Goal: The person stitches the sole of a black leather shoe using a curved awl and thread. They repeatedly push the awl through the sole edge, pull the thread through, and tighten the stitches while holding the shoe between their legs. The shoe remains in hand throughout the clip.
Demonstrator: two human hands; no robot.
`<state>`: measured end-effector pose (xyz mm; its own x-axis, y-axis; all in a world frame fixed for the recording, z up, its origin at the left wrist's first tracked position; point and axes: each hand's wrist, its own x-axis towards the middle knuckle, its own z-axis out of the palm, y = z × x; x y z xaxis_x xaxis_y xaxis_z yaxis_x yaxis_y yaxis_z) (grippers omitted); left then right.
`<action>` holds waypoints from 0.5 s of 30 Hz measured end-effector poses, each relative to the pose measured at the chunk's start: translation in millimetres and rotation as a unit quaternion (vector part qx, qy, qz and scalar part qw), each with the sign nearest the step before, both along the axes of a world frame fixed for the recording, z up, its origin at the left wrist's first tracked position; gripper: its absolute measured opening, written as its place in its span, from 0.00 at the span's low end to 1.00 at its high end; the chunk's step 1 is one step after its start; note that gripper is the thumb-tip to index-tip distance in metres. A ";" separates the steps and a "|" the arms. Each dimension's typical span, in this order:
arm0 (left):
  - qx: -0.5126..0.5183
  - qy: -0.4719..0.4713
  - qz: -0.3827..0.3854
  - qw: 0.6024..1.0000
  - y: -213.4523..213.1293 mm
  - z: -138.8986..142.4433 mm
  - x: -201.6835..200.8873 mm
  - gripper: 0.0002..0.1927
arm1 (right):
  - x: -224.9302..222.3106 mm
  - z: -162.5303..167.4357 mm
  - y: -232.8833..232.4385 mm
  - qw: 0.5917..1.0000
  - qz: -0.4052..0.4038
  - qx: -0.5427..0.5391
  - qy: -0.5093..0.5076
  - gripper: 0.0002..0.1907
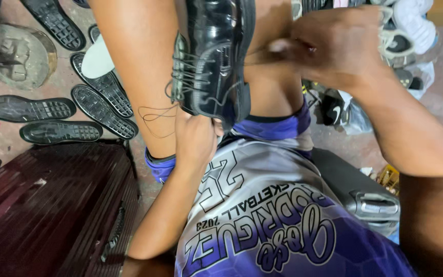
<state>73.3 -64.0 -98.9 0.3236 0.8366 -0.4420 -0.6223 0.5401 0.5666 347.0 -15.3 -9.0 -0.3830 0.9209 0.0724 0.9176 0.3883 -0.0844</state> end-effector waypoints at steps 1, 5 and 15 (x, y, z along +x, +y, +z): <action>0.005 0.064 -0.049 0.997 1.4 9.1 -7.9 0.07 | 7.1 1.6 -1.1 1.000 0.000 -0.011 0.004 0.19; 0.056 0.284 -0.139 0.947 4.2 65.7 -38.1 0.12 | 24.7 4.6 -11.8 0.997 -0.030 -0.067 0.035 0.21; 0.462 0.607 -0.059 0.643 34.7 149.1 8.7 0.14 | 15.0 9.2 -15.7 0.986 0.002 -0.073 0.148 0.19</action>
